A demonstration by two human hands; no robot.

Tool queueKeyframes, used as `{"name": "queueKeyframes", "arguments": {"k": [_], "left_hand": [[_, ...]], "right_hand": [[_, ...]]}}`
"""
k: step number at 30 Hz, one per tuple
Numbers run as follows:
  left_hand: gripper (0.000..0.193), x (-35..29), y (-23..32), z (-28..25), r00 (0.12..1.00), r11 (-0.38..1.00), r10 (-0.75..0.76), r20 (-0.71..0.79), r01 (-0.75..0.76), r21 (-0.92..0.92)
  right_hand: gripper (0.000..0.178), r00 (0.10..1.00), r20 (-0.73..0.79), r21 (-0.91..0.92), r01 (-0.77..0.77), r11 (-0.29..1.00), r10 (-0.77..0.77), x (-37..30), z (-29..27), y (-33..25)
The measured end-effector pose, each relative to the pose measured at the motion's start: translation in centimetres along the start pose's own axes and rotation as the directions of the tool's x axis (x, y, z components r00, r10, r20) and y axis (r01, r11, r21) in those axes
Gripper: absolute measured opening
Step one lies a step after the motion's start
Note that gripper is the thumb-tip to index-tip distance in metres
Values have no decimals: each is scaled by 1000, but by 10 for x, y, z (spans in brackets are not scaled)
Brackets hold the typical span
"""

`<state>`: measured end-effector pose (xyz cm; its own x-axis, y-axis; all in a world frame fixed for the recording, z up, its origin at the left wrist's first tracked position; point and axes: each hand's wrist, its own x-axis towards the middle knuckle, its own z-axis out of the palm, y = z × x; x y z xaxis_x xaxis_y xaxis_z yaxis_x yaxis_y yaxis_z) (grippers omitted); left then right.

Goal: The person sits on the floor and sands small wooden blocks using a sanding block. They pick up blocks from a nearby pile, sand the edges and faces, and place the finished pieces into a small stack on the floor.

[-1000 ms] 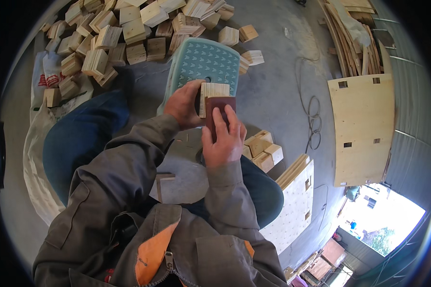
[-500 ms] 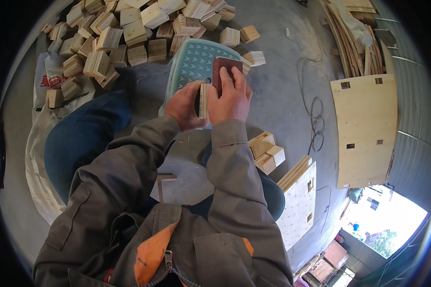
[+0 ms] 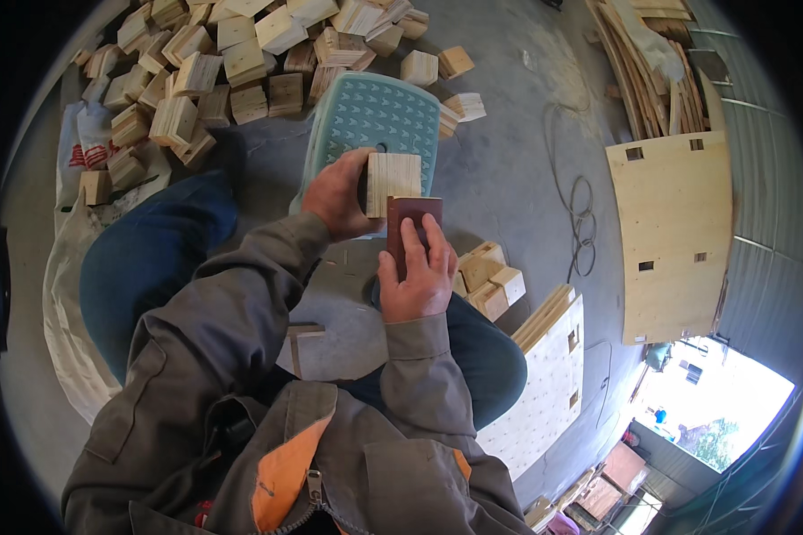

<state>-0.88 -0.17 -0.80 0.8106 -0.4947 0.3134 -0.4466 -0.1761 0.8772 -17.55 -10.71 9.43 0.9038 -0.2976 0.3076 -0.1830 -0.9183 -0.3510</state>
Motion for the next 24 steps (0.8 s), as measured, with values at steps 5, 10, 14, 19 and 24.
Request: {"name": "queueKeyframes", "arguments": {"k": [5, 10, 14, 19, 24], "left_hand": [[96, -1, -2, 1, 997, 998, 58, -47, -58, 13], [101, -2, 0, -2, 999, 999, 28, -36, -27, 33], [102, 1, 3, 0, 1000, 999, 4, -30, -3, 41], [102, 0, 2, 0, 1000, 999, 14, -26, -13, 39], [101, 0, -1, -2, 1000, 999, 18, -7, -18, 43]], "right_hand": [[59, 998, -55, -35, 27, 999, -29, 25, 13, 13], [56, 997, -65, -53, 44, 998, -48, 96, 38, 40], [57, 998, -26, -86, -66, 994, 64, 146, 49, 45], [57, 998, -12, -82, -69, 994, 68, 146, 49, 47], [57, 999, -50, -62, -8, 998, 5, 98, 36, 39]]}}
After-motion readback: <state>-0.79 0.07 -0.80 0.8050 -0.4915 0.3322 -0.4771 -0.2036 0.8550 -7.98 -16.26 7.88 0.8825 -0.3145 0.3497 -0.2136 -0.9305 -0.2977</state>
